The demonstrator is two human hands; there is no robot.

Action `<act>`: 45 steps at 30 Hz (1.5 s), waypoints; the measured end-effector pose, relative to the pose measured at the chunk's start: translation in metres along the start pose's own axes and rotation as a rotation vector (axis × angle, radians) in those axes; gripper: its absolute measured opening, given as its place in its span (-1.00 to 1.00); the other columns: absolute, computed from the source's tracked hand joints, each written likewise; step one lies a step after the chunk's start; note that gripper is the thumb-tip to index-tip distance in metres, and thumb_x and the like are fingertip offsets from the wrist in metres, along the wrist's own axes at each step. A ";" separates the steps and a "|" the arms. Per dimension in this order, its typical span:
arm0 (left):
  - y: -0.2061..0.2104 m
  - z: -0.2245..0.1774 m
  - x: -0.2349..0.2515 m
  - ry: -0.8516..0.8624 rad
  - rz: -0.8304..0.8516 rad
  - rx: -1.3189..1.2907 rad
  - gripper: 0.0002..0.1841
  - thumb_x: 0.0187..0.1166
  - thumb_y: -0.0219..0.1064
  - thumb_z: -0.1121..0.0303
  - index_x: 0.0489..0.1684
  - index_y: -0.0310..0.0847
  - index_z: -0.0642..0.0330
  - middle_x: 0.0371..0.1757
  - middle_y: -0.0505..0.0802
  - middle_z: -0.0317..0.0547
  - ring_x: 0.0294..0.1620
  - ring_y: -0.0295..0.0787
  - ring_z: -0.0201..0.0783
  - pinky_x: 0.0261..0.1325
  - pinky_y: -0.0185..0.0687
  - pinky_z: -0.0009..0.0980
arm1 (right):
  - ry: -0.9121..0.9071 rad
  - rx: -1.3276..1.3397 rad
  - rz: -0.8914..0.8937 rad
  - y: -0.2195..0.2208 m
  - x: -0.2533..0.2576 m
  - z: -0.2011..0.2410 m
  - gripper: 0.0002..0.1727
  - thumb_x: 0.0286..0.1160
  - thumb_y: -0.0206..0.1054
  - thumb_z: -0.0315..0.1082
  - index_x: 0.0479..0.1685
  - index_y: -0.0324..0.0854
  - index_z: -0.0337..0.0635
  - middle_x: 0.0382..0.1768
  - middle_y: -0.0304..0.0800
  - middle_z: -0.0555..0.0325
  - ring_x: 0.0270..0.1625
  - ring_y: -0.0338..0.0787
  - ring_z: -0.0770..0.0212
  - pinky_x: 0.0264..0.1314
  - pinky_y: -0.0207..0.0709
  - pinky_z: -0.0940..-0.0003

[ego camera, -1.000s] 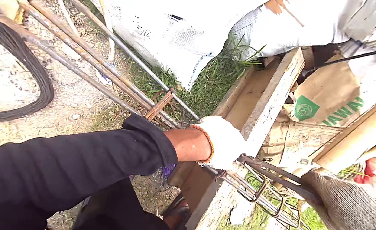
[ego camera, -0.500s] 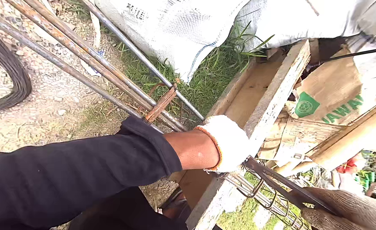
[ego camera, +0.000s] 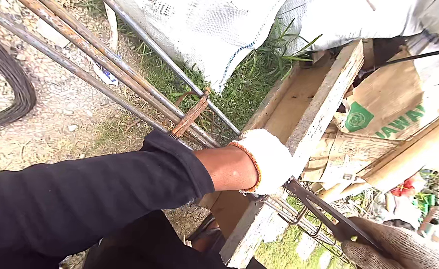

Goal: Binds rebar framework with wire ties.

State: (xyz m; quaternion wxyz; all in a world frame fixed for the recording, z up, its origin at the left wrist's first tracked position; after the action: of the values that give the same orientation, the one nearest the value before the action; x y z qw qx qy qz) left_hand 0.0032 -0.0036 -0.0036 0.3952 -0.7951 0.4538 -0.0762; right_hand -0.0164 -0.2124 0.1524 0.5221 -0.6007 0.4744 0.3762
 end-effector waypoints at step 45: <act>-0.006 -0.002 0.001 -0.031 0.082 -0.090 -0.81 0.41 0.52 0.20 -0.24 0.73 0.07 -0.32 0.77 -0.08 -0.22 0.75 0.00 -0.29 0.57 0.04 | 0.034 0.114 0.340 -0.046 0.033 0.000 -0.69 0.50 0.45 -0.15 0.13 0.69 -0.04 -0.42 0.83 0.06 -0.48 0.84 0.12 -0.40 0.78 0.15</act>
State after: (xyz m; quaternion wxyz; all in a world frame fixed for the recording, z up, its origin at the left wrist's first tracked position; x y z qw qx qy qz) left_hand 0.0072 -0.0038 0.0016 0.3686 -0.7939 0.4828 -0.0271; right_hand 0.0362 -0.2179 0.1336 0.4760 -0.4876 0.5986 0.4212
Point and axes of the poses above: each hand's wrist, its own x-axis towards the middle knuckle, its own y-axis out of the palm, z = x × y, the point moved 2 cm from there along x, towards the middle knuckle
